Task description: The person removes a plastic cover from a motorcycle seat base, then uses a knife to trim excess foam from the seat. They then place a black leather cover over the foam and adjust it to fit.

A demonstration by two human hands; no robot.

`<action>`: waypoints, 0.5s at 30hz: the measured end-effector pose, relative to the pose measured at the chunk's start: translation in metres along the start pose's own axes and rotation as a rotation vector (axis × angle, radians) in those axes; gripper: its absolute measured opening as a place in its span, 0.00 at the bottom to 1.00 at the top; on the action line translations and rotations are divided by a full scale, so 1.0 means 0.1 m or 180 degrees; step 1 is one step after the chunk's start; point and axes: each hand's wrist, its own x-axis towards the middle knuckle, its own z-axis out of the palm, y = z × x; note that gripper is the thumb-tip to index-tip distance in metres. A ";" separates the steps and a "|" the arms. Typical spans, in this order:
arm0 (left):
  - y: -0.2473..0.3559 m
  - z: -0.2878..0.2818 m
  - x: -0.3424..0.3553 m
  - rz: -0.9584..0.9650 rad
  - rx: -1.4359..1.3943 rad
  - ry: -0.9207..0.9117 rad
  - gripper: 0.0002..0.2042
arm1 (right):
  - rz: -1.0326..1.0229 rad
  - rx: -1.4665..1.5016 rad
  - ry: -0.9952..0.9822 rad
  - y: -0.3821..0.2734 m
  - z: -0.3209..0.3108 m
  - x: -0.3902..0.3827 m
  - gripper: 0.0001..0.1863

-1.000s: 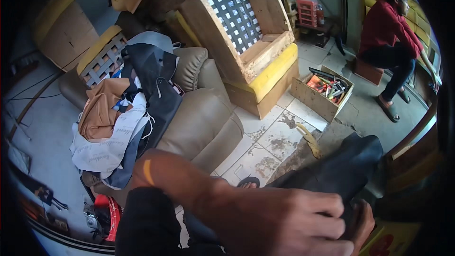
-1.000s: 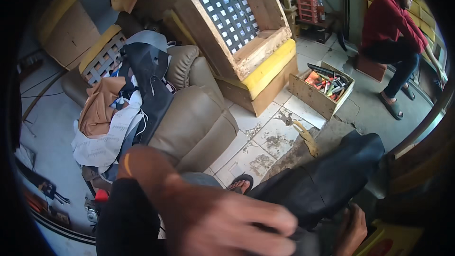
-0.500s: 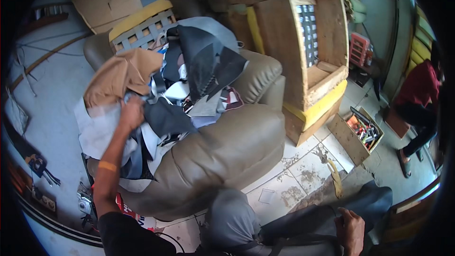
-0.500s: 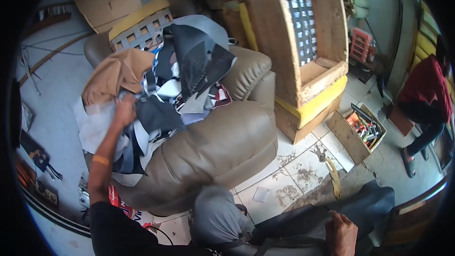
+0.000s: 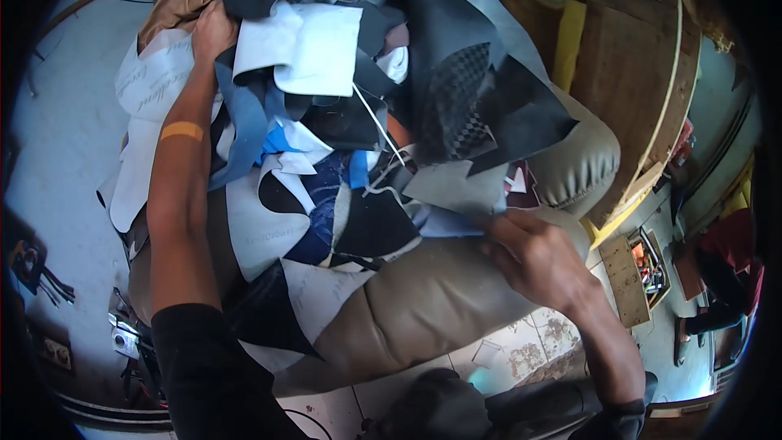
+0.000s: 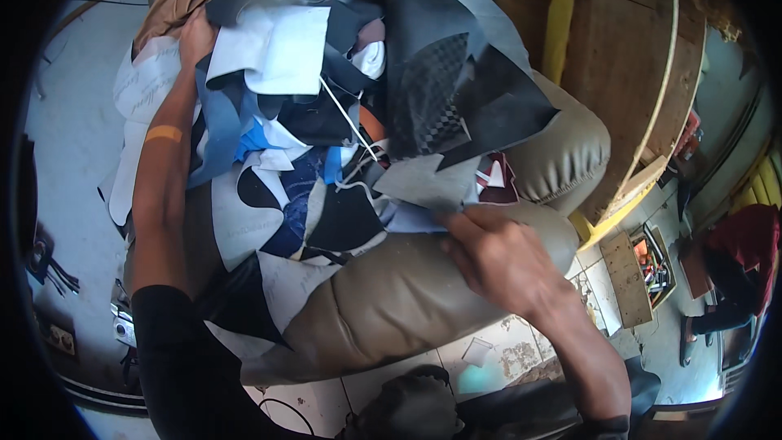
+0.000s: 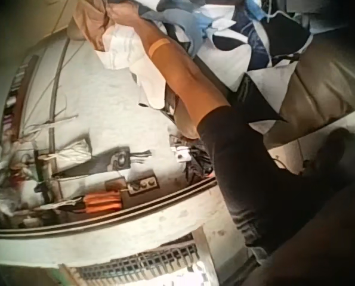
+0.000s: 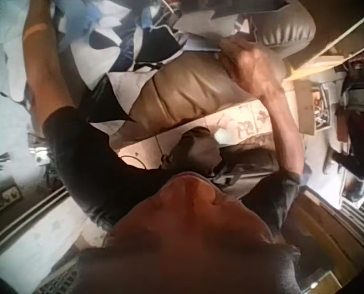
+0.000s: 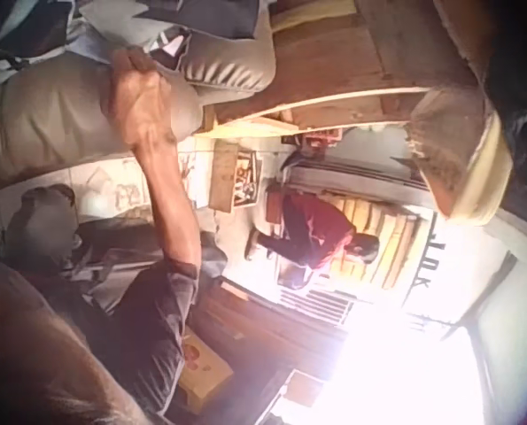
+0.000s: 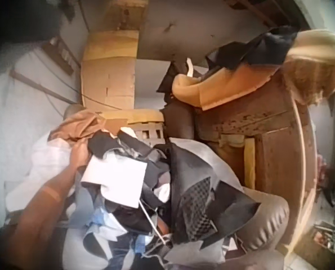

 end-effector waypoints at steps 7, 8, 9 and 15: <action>-0.30 0.77 0.42 -0.0250 -0.0098 0.0145 0.18 | -0.1114 -0.0422 -0.0509 -0.25 0.87 1.10 0.41; -0.35 0.81 0.45 -0.0318 -0.0050 0.0120 0.18 | -0.1004 -0.0390 -0.0747 -0.20 0.94 1.17 0.41; -0.37 0.88 0.47 -0.0389 -0.0011 0.0097 0.17 | -0.0888 -0.0367 -0.0988 -0.13 1.02 1.22 0.42; -0.84 1.11 0.40 -0.0069 0.0269 0.0364 0.13 | -0.0390 -0.2091 -0.0507 0.67 0.80 1.95 0.19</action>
